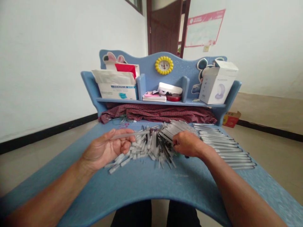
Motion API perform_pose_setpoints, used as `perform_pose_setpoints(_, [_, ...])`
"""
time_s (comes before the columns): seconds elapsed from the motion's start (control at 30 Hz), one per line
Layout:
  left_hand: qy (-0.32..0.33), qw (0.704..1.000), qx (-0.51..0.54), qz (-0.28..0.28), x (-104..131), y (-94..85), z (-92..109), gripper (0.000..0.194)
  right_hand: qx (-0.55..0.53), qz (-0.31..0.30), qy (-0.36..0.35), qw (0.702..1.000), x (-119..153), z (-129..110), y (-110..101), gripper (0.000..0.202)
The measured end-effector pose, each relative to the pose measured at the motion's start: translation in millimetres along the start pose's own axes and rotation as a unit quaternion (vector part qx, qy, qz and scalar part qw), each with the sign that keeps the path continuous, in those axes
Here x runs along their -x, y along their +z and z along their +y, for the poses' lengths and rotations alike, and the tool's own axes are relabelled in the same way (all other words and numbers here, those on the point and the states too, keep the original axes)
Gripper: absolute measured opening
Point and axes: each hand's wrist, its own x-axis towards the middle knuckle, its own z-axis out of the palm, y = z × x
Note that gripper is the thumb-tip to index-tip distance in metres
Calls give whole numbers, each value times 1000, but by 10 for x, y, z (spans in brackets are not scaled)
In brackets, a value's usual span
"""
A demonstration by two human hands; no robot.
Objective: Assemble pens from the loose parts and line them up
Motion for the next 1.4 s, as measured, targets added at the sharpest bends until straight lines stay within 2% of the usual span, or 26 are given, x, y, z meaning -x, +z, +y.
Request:
perform_pose_setpoints(0.13, [-22,999,38,-14,6,-20,27,47,36,-40,-7,999,6,-31,42,20])
perform_pose_setpoints(0.27, [-34,998,49,-16,-2,-34,50,42,64,-56,-7,996,13,-68,47,20])
perform_pose_setpoints(0.43, [-27,1000,12,1,-13,-38,23,25,53,-16,3,998,39,-149,2,20])
perform_pose_setpoints(0.57, [-18,999,-28,25,-4,-22,-6,27,40,-3,10,999,34,-277,47,29])
perform_pose_setpoints(0.67, [-24,999,-41,25,-4,-13,-14,30,46,-3,22,999,7,-320,104,25])
perform_pose_setpoints(0.9, [-30,994,-100,41,-17,-25,-58,33,32,39,47,998,1,-156,29,26])
perform_pose_setpoints(1.0, [-17,989,-143,46,-16,-18,-81,28,-30,95,44,994,31,-52,-60,24])
perform_pose_setpoints(1.1, [-7,983,-172,58,-14,-10,-91,24,-170,126,44,976,80,33,-134,21])
perform_pose_setpoints(1.23, [2,972,-211,105,-16,-11,-101,24,-361,117,24,925,145,95,-186,22])
perform_pose_setpoints(1.4, [6,964,-242,113,-25,-29,-115,25,-459,97,-19,883,183,135,-204,27])
